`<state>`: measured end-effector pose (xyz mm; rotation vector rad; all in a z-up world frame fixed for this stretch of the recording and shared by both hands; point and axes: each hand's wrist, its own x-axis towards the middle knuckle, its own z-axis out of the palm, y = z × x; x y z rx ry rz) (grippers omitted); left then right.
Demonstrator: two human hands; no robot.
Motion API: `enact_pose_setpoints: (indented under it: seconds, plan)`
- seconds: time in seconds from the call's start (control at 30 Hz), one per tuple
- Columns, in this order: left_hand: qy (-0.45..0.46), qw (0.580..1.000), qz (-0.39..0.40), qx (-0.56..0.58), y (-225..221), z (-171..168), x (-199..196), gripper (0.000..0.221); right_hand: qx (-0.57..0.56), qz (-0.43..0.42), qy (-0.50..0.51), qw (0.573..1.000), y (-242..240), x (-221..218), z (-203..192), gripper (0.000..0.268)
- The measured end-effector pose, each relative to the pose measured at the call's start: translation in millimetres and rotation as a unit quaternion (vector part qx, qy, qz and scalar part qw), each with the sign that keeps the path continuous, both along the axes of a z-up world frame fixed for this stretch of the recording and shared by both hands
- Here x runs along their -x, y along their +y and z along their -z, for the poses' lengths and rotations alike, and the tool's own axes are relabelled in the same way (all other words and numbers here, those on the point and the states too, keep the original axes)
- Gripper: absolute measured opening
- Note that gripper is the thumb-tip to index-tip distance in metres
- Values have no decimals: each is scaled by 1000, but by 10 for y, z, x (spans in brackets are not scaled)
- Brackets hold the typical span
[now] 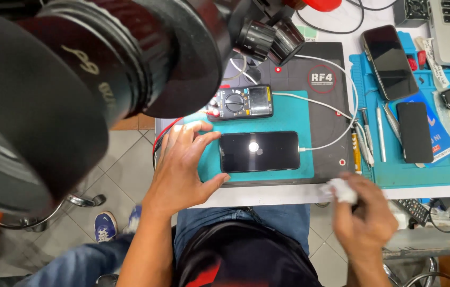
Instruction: Testing smartphone components with a multimeter and cleaning the screen at a repair station.
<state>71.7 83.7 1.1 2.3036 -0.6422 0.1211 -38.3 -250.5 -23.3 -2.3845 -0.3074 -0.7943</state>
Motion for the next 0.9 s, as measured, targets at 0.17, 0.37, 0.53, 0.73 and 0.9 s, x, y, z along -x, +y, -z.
enact_pose_setpoints:
  seconds: [0.17,0.37,0.53,0.73,0.9]
  plan:
    - [6,1000,3,-4,12,-21,-13,71,48,175,-70,981,-962,219,219,25]
    - [5,1000,-3,-14,-15,16,-18,79,218,308,77,923,-1889,734,780,41]
    - [1,1000,-8,-30,-61,30,-22,82,190,333,179,906,-2137,869,1084,14]
    - [11,999,-22,-47,-76,33,-12,82,106,405,513,749,-1377,236,278,43]
    - [-2,999,-11,-39,-106,29,-24,76,159,396,398,812,-1544,418,482,54]
